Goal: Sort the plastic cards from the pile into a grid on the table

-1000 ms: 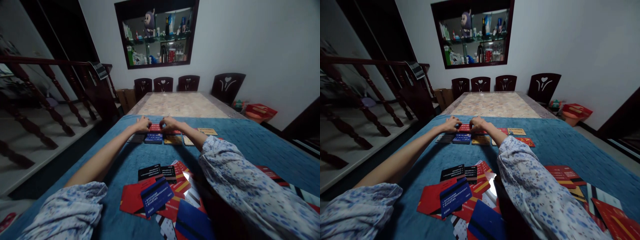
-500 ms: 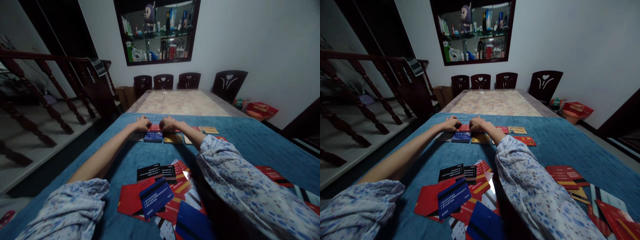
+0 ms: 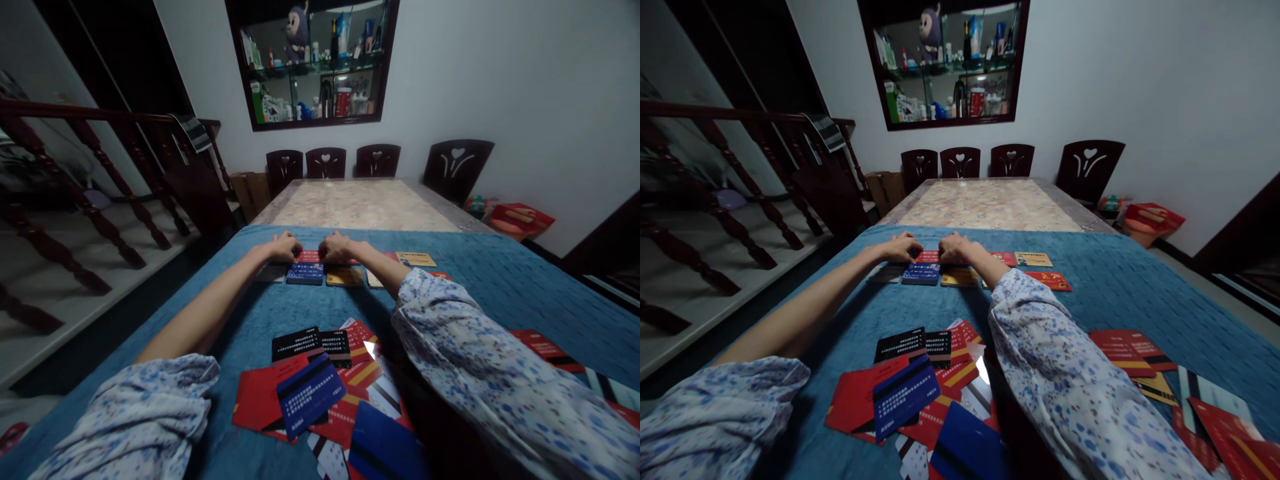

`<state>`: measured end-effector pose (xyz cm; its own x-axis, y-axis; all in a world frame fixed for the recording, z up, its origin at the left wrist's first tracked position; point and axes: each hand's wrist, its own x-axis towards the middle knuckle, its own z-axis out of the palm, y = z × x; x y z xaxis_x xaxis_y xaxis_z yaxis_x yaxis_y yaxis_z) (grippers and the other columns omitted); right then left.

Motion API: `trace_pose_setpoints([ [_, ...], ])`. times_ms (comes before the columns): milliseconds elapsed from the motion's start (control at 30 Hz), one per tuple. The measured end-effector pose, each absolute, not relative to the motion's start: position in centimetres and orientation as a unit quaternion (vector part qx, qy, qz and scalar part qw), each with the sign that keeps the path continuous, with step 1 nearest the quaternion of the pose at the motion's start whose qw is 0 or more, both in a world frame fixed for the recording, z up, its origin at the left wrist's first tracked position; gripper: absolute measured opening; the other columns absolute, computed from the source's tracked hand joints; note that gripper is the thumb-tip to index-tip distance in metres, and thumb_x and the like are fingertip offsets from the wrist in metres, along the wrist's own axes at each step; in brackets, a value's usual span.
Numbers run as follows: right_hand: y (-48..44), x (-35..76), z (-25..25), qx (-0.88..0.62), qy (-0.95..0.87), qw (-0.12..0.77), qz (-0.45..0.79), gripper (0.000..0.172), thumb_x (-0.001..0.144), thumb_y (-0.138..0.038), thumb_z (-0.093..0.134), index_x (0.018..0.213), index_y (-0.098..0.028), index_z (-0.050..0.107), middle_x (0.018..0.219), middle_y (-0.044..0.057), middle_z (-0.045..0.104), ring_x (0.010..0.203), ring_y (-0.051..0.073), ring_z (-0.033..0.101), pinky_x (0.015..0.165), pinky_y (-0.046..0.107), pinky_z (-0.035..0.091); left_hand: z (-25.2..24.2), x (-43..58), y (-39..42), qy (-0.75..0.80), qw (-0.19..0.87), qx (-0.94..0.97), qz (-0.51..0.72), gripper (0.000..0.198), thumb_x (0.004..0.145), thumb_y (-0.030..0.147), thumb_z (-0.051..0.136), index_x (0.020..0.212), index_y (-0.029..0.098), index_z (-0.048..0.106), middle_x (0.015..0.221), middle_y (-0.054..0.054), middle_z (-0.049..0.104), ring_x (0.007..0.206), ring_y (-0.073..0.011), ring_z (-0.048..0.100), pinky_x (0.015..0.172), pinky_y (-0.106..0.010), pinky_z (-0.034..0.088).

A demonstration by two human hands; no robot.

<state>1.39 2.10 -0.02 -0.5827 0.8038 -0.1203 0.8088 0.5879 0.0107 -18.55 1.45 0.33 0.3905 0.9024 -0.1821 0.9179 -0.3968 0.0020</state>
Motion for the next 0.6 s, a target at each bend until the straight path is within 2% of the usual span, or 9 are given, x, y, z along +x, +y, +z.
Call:
trace_pose_setpoints([
  [200,2.18,1.55,-0.06,0.453,0.889,0.055,-0.038,0.035,0.081,-0.037,0.064,0.112,-0.025,0.075,0.124,0.009,0.069,0.121,0.033,0.051,0.085,0.037,0.047,0.38,-18.39,1.59,0.538,0.042,0.837,-0.089,0.029,0.068,0.026,0.065,0.096,0.023,0.074,0.114,-0.009,0.068,0.130,-0.0376,0.035,0.104,-0.056,0.035],
  [433,2.04,1.37,0.14,0.458,0.886,0.062,-0.042,0.035,0.080,-0.039,0.067,0.110,-0.024,0.076,0.122,0.009,0.070,0.121,0.032,0.052,0.090,0.037,0.046,0.94,-17.91,1.38,0.546,0.041,0.830,-0.108,0.042,0.069,0.024,0.066,0.111,0.029,0.073,0.115,-0.006,0.069,0.130,-0.0363,0.038,0.106,-0.059,0.033],
  [600,1.77,1.23,0.55,0.460,0.884,0.081,-0.032,0.037,0.082,-0.041,0.064,0.114,-0.024,0.075,0.124,0.009,0.069,0.124,0.032,0.049,0.091,0.036,0.046,1.00,-17.99,1.55,0.549,0.034,0.827,-0.117,0.044,0.070,0.023,0.064,0.113,0.030,0.072,0.116,-0.006,0.069,0.132,-0.0349,0.038,0.107,-0.057,0.034],
])
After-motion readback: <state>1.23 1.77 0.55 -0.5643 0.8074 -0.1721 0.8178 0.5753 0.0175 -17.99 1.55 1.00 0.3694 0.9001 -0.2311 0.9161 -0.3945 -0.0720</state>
